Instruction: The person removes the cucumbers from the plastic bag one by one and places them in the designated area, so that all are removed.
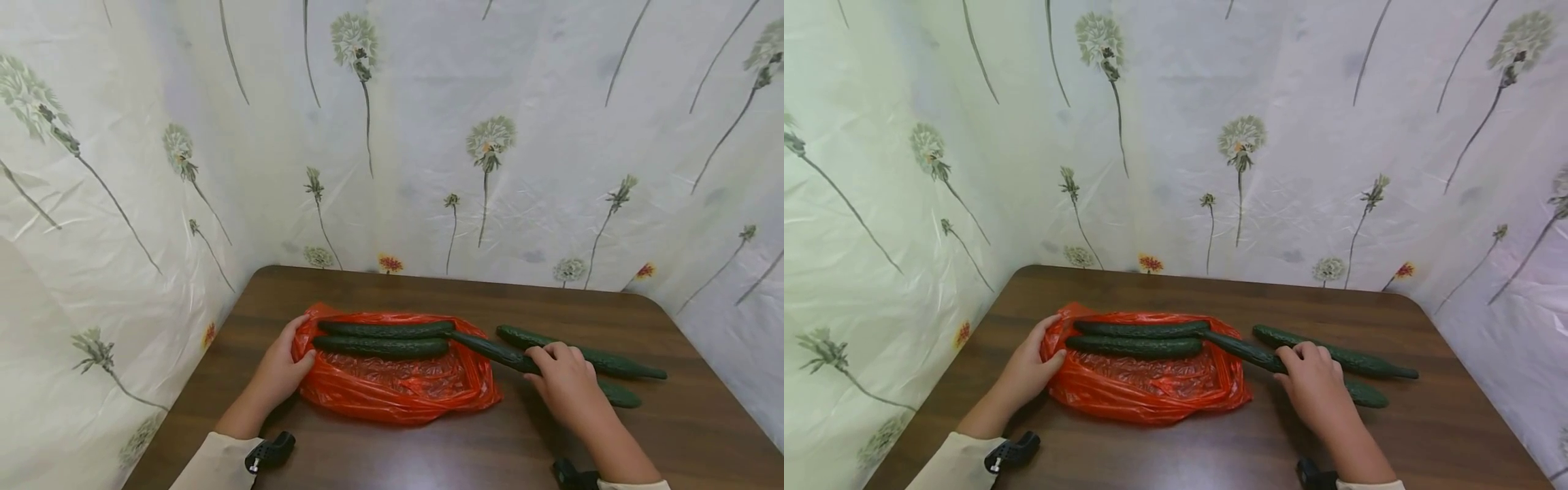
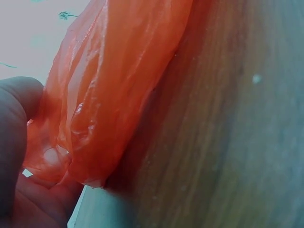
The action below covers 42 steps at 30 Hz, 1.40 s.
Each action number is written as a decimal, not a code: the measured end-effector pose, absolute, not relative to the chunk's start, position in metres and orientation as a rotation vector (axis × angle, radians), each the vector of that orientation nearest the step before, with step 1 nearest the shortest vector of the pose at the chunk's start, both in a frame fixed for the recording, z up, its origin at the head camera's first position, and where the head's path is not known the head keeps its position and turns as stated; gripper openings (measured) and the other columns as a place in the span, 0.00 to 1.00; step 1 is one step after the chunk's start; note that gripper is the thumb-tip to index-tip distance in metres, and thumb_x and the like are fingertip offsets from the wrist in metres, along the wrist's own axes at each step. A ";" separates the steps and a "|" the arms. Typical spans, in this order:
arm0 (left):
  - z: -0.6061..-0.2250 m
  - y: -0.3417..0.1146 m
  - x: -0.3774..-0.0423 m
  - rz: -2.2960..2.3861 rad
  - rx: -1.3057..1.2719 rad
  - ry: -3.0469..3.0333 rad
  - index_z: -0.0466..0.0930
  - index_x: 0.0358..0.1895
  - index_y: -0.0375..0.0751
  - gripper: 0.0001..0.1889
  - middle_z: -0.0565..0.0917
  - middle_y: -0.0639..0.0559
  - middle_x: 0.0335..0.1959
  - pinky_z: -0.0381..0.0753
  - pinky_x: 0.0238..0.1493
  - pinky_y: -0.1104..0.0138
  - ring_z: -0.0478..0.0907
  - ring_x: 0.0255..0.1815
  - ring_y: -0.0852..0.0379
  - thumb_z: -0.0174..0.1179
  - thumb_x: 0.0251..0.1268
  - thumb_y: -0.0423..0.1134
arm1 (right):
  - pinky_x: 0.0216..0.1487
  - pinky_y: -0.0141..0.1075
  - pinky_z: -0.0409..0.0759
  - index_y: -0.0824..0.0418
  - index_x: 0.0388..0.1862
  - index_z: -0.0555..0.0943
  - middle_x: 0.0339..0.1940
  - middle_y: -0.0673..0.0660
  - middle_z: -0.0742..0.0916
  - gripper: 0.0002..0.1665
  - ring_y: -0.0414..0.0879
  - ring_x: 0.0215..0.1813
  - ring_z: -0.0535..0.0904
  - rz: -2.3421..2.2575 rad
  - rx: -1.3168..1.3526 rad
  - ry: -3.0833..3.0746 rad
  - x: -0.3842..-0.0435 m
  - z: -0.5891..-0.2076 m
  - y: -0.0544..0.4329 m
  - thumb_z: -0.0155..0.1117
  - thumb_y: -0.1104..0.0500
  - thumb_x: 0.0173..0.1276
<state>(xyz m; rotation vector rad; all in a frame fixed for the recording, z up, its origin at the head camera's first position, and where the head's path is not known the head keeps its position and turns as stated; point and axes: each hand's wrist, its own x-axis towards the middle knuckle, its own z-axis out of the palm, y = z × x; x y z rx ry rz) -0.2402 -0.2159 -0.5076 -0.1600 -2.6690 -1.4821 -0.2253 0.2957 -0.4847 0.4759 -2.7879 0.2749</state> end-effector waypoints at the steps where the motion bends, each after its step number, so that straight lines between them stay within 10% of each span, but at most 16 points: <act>1: -0.508 -0.216 -0.240 -1.482 -0.159 -2.668 0.58 0.81 0.56 0.39 0.74 0.38 0.71 0.80 0.65 0.43 0.79 0.64 0.41 0.64 0.72 0.35 | 0.40 0.57 0.75 0.54 0.57 0.83 0.49 0.62 0.83 0.24 0.63 0.49 0.77 0.268 0.474 -2.794 -0.224 -0.485 0.297 0.80 0.56 0.63; 42: -0.507 -0.215 -0.238 -1.462 -0.166 -2.666 0.58 0.81 0.55 0.38 0.74 0.38 0.72 0.79 0.65 0.43 0.78 0.65 0.41 0.64 0.71 0.35 | 0.33 0.47 0.74 0.54 0.62 0.81 0.50 0.62 0.80 0.25 0.57 0.44 0.75 0.208 0.323 -3.057 -0.222 -0.493 0.359 0.75 0.56 0.67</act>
